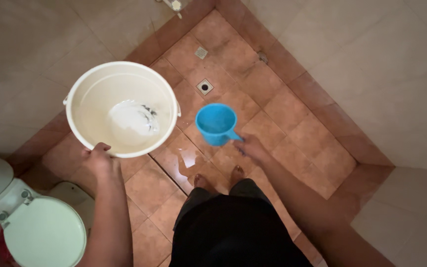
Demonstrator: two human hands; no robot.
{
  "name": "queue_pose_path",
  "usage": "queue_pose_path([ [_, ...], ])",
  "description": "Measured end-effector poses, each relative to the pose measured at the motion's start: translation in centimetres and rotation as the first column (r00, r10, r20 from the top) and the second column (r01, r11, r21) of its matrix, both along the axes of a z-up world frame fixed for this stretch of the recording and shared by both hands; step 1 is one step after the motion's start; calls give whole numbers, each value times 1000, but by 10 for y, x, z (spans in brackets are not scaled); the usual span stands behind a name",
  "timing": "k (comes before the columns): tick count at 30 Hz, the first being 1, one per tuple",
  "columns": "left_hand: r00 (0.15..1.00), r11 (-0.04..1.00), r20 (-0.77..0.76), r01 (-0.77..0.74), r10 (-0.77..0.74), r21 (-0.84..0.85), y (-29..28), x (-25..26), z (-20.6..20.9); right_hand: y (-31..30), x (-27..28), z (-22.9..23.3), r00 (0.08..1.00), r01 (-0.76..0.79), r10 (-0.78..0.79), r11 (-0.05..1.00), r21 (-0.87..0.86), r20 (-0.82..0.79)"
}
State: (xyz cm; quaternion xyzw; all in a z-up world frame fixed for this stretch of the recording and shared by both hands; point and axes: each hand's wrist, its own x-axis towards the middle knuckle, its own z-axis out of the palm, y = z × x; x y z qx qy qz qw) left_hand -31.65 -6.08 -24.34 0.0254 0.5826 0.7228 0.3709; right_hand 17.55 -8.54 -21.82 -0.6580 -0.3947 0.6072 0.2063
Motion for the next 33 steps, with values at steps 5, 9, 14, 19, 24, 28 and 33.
queue_pose_path([
  [5,1000,999,-18,-7,6,-39,6,-11,-28,-24,-9,-13,994,-12,-1,993,-115,-113],
  [9,1000,999,-19,-9,9,-31,-2,-6,-32,-28,-6,-47,989,-42,11,976,-212,-147],
  [14,997,990,22,-71,74,-122,-6,28,10,-13,20,-108,957,-42,-66,931,-362,-281],
  [19,994,988,-92,-77,65,-133,-4,59,32,88,87,-149,964,4,-82,956,-294,-255],
  [24,979,987,-186,-107,83,-121,2,83,32,243,173,-101,937,148,-199,971,-187,-289],
  [28,978,998,-200,-69,68,1,7,109,33,327,210,-35,820,127,-249,957,-259,-516],
  [33,976,995,-192,-101,100,3,14,132,27,293,189,-23,927,91,-77,996,19,-368],
])
